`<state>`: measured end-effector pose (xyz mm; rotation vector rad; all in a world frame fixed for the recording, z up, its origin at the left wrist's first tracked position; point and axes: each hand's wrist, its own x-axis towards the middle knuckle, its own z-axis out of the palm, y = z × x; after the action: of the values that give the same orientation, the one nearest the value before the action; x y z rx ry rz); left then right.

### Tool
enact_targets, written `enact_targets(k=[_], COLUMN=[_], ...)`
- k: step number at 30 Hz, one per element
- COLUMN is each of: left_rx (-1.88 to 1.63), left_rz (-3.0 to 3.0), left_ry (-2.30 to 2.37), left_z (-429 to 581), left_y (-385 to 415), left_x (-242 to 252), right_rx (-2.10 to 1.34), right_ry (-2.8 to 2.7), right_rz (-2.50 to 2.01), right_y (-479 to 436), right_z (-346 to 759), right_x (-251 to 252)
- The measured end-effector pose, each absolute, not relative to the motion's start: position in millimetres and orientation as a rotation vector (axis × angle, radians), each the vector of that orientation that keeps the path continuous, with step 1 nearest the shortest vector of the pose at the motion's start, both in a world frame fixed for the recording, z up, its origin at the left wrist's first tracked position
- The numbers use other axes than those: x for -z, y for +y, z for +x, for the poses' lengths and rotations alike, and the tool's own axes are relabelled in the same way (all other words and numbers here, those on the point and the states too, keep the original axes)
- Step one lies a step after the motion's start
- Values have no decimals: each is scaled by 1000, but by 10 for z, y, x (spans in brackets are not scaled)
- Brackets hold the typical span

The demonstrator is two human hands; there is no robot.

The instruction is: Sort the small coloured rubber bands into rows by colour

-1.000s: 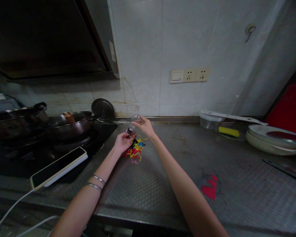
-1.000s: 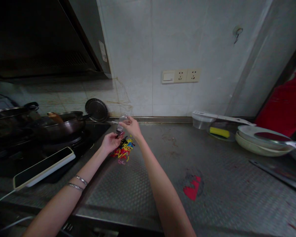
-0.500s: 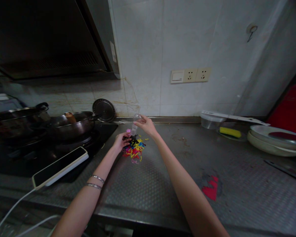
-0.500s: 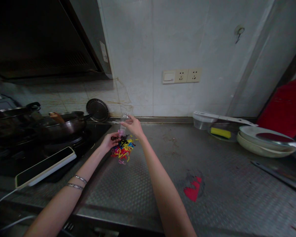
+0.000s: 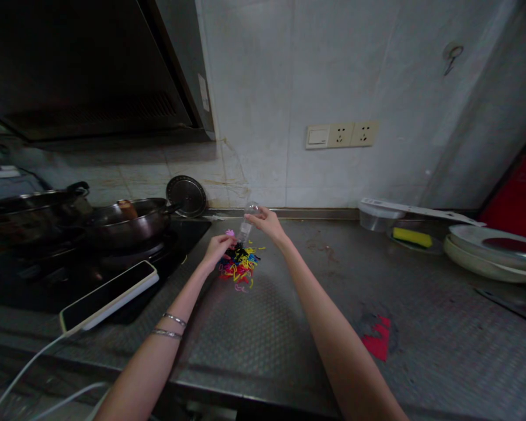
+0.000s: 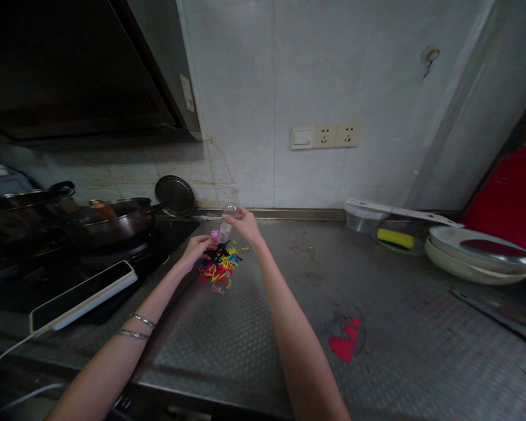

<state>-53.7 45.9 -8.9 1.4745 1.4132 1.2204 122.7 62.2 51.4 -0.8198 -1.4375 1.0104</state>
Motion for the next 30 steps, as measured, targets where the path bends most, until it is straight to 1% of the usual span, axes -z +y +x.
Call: enact_targets(k=[4,7,11,15,20,24,27,30], left_rx=[-1121,-922,-649,-578,-600,-804,-910,-965], left_rz=[1960,2229,2402,2453,2378,2241,2063,2050], left_ry=[1412,1433,1644,1736,1764,1641,1604,1617], left_z=[-448,-385,-327,-284,-272,-300,-350,-425], left_y=[405,337,269,245,295,384,450,521], left_x=[116,184,287,330,360,335,217,39], right_rx=[-1060,-1095,-1165,-1243,-1375,-1439,-1444,-1431], right_ry=[-1360,-1263,-1134,-1008,-861,-803,-785,-765], right_rz=[-843,-860,-811,-759,-716,-704,-706,-707], right_y=[617,665,722,726,751,778,777,777], right_z=[1292,1361,1457,1483,1444,1471,1529,1588], right_x=[-541,-533,-503,-482,-422,-365,-359,-370])
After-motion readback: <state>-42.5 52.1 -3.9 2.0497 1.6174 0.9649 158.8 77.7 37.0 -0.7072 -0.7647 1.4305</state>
